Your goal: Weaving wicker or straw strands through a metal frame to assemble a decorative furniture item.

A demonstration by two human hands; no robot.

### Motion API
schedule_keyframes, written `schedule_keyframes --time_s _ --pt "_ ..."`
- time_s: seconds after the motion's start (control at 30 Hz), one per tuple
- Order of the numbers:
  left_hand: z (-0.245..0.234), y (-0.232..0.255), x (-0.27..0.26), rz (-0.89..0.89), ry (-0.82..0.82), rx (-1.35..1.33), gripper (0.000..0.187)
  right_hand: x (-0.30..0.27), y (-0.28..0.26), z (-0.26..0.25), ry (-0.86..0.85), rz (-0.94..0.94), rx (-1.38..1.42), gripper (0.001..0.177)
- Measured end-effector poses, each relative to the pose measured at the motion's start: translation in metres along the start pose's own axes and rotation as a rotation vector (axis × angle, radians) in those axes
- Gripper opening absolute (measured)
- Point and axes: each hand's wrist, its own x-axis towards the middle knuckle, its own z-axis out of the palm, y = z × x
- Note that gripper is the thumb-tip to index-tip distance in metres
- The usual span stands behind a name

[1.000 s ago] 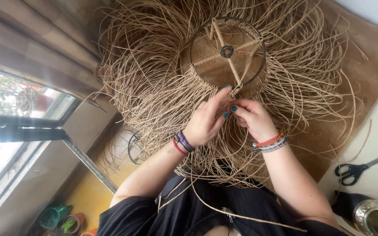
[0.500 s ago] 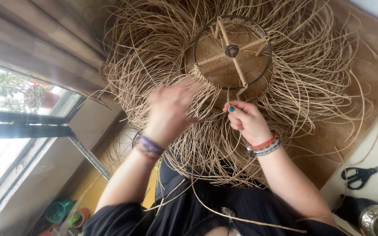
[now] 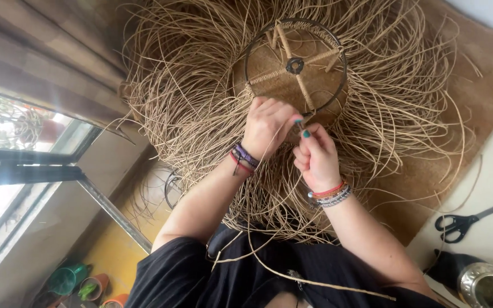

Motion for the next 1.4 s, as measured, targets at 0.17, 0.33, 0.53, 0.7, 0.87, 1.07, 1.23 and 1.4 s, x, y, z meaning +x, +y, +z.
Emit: schedule_keyframes --time_s 0.17,0.33,0.53,0.7,0.87,1.07,1.23,1.4 --pt "-0.001 -0.026 0.015 -0.346 0.054 -0.012 0.037 -0.008 0.024 -0.009 0.047 0.065 -0.002 0.01" --pt "-0.011 -0.014 0.039 -0.612 -0.021 -0.159 0.042 -0.008 0.033 -0.018 0.073 0.092 -0.005 0.01" --pt "-0.004 -0.016 0.041 -0.747 -0.062 -0.111 0.045 -0.009 0.044 -0.029 0.118 0.14 -0.042 0.011" --pt "-0.005 -0.014 0.042 -0.737 0.002 -0.128 0.046 -0.005 0.044 -0.034 0.13 0.162 -0.083 0.009" --pt "-0.015 -0.01 0.018 -0.517 0.075 -0.054 0.035 -0.012 0.029 -0.026 0.06 0.107 -0.253 0.009" --pt "-0.053 0.051 -0.034 -0.641 -0.195 -0.749 0.034 -0.049 -0.008 0.001 -0.344 -0.16 -1.205 0.02" --pt "-0.056 0.044 -0.067 -1.186 -0.132 -1.574 0.03 -0.045 -0.056 0.027 -0.785 -0.173 -1.453 0.021" --pt "-0.093 0.021 -0.062 -0.741 -0.646 -0.585 0.022 0.029 -0.065 0.001 -0.318 -0.782 -1.647 0.033"
